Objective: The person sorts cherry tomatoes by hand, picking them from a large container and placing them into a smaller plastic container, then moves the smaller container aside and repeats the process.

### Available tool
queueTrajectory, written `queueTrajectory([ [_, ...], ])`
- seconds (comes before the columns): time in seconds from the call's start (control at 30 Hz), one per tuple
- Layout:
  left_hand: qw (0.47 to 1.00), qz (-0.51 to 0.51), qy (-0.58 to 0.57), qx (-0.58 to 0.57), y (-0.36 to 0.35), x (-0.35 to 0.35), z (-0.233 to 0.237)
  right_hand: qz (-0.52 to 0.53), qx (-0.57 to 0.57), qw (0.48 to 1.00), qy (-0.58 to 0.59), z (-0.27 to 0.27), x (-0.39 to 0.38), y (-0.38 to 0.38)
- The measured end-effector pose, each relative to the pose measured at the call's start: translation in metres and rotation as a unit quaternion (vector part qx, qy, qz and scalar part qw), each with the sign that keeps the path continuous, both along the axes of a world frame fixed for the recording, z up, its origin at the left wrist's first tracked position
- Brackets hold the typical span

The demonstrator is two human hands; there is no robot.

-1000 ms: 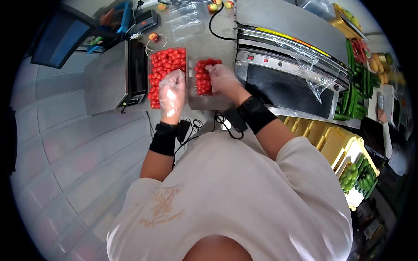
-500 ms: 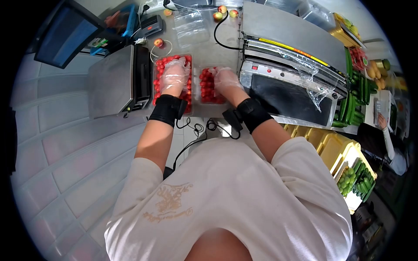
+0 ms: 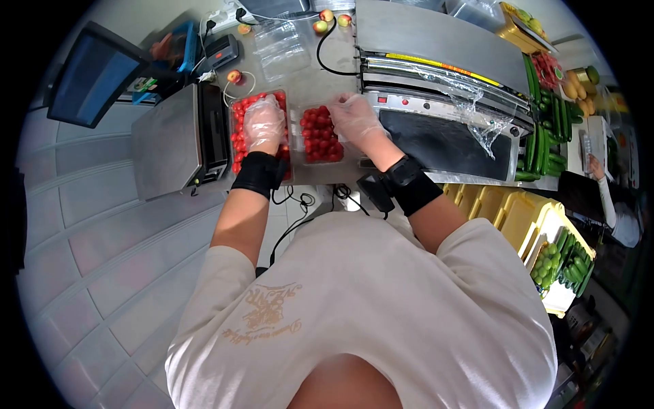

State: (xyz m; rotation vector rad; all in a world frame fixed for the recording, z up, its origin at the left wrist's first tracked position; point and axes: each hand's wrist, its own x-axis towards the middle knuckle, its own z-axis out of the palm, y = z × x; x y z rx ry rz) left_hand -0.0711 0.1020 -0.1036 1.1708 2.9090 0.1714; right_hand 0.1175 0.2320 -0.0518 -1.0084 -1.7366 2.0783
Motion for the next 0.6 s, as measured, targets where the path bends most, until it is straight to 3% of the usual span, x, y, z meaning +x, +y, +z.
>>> queueTrajectory([
  [0.07, 1.0, -0.011, 0.014, 0.01, -0.006, 0.0, -0.003, -0.003, 0.001, 1.0, 0.009, -0.001, 0.002, 0.003],
  [0.13, 0.99, -0.076, 0.025, 0.12, -0.016, 0.006, 0.006, -0.004, 0.001, 1.0, 0.016, -0.001, 0.004, 0.005],
  [0.17, 0.99, -0.075, 0.024, 0.12, -0.019, 0.009, 0.01, 0.004, -0.018, 1.0, 0.013, -0.001, 0.005, 0.006],
  [0.23, 0.978, -0.063, -0.016, 0.2, -0.021, 0.012, 0.018, 0.013, -0.038, 0.999, 0.009, 0.0, 0.006, 0.007],
  [0.37, 0.968, -0.065, 0.031, 0.24, -0.025, 0.011, 0.023, 0.011, -0.062, 0.998, 0.011, -0.005, 0.006, 0.007],
  [0.53, 0.943, 0.03, 0.001, 0.332, -0.026, 0.021, 0.059, -0.005, -0.052, 0.998, 0.021, 0.005, 0.005, 0.006],
  [0.6, 0.944, 0.026, 0.049, 0.326, -0.029, 0.026, 0.072, -0.011, -0.046, 0.999, 0.009, 0.014, 0.006, 0.01],
])
